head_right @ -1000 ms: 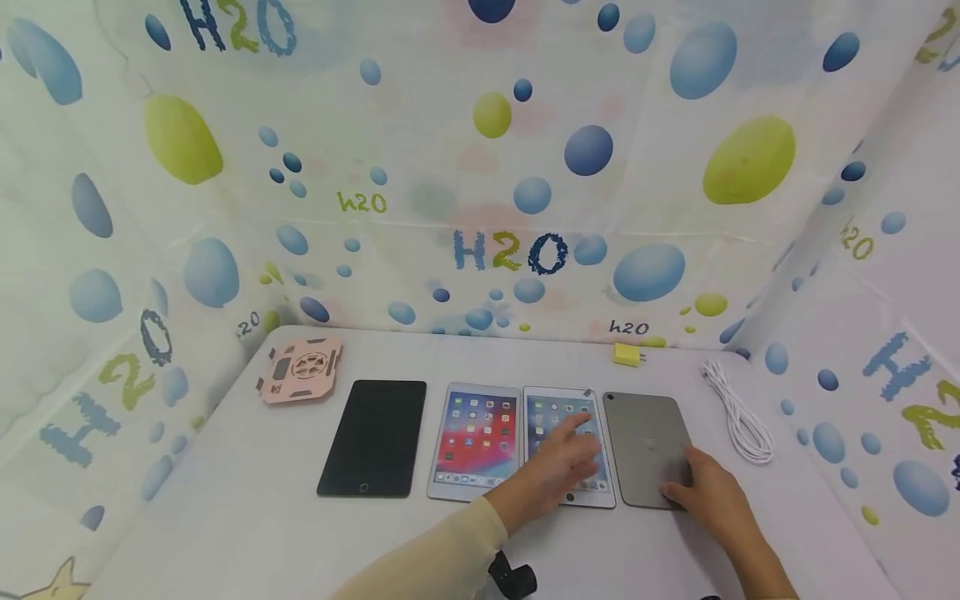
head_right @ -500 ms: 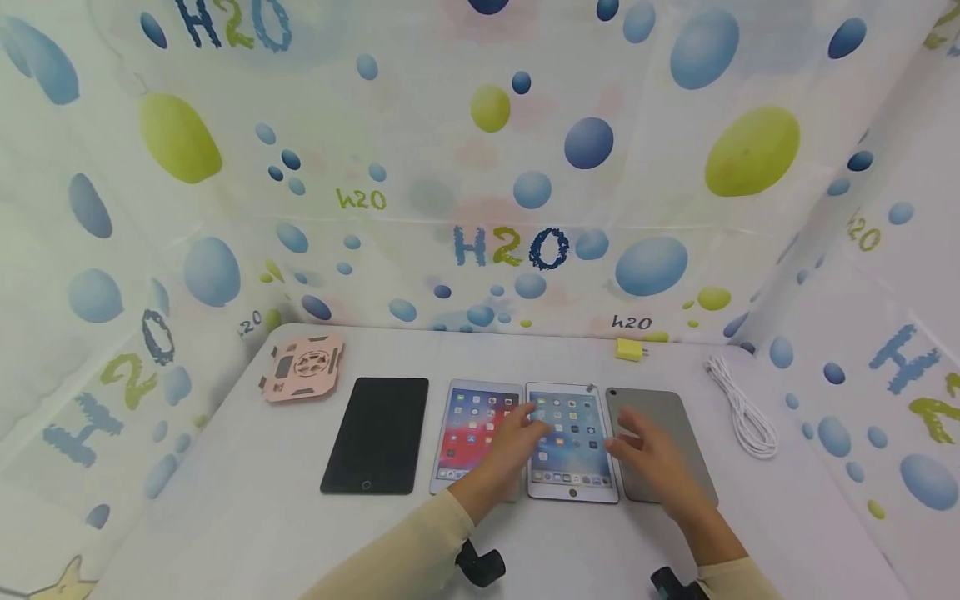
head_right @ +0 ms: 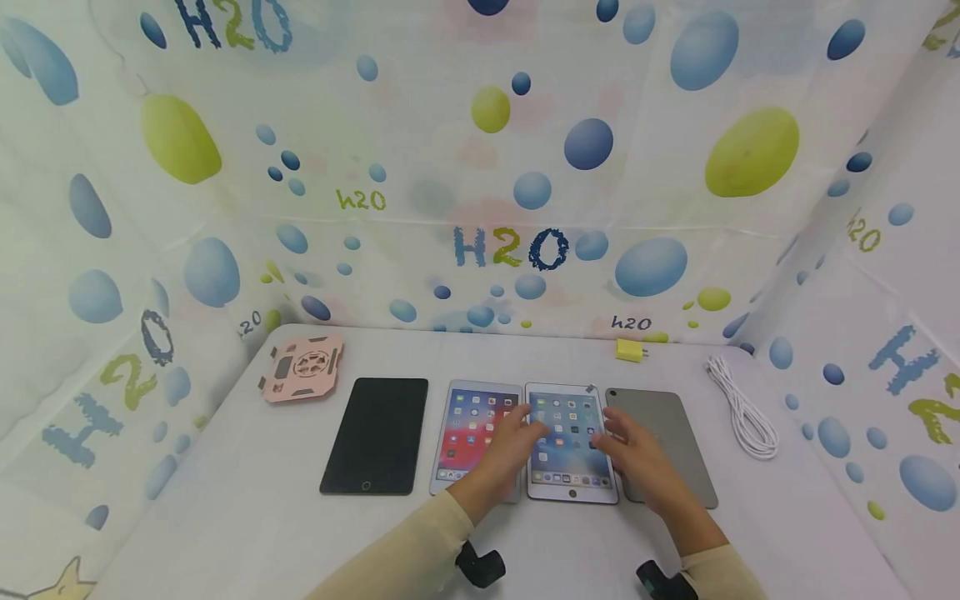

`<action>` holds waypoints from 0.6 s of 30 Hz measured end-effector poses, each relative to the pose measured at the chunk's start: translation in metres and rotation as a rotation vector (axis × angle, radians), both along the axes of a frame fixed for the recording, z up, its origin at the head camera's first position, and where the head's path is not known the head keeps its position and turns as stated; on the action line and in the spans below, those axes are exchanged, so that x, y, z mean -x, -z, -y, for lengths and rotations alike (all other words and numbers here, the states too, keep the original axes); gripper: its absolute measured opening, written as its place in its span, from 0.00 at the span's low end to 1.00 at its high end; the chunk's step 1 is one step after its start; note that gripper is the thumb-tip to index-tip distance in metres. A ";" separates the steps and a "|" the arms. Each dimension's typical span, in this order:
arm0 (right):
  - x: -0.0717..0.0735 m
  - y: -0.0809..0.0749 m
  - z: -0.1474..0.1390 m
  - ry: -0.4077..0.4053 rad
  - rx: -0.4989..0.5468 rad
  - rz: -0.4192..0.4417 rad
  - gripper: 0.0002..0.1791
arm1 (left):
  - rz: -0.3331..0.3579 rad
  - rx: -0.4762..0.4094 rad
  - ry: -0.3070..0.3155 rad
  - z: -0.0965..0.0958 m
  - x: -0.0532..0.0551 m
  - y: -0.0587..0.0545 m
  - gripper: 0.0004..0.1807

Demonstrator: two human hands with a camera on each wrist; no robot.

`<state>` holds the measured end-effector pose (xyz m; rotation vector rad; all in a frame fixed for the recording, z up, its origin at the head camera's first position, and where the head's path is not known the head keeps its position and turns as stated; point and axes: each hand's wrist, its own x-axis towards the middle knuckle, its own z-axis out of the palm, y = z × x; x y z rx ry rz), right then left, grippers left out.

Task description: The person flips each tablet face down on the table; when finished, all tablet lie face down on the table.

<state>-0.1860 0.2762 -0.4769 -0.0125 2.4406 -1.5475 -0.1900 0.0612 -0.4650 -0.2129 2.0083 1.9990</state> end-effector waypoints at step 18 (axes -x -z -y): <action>0.002 0.002 0.001 0.029 0.033 0.052 0.39 | -0.007 0.002 0.024 -0.001 -0.001 0.000 0.38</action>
